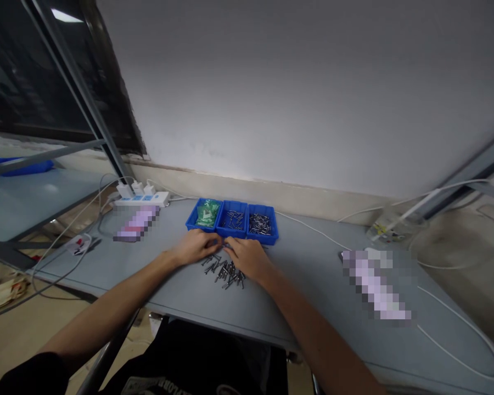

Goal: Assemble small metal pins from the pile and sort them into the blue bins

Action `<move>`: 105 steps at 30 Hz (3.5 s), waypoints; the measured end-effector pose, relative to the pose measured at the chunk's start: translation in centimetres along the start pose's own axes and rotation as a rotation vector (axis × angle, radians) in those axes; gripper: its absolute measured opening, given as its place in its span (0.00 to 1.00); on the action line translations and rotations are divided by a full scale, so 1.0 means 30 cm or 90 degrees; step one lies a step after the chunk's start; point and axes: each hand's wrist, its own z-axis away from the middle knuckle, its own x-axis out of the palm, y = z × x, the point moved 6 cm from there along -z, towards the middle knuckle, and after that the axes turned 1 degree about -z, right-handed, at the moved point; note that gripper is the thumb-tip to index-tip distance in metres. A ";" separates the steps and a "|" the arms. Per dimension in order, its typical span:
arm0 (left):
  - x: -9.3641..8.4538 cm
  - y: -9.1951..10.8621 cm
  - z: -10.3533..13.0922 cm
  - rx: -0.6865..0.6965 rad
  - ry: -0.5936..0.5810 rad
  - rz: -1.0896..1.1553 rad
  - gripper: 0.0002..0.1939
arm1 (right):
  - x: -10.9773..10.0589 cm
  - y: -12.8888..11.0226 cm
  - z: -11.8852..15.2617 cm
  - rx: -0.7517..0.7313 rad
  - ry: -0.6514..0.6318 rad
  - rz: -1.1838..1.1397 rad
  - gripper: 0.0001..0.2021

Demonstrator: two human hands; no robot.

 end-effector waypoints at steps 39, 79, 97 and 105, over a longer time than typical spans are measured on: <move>-0.027 0.032 0.011 0.045 0.057 0.084 0.12 | -0.065 -0.012 0.000 -0.014 0.117 -0.055 0.11; -0.030 0.050 0.014 0.074 0.040 0.058 0.12 | -0.028 -0.006 -0.003 0.024 0.016 -0.017 0.13; -0.023 0.053 0.013 0.091 0.033 0.046 0.12 | -0.022 -0.017 -0.004 0.010 -0.029 -0.014 0.11; -0.028 0.059 0.013 0.087 0.035 0.046 0.11 | -0.016 -0.017 -0.005 0.008 -0.023 -0.024 0.12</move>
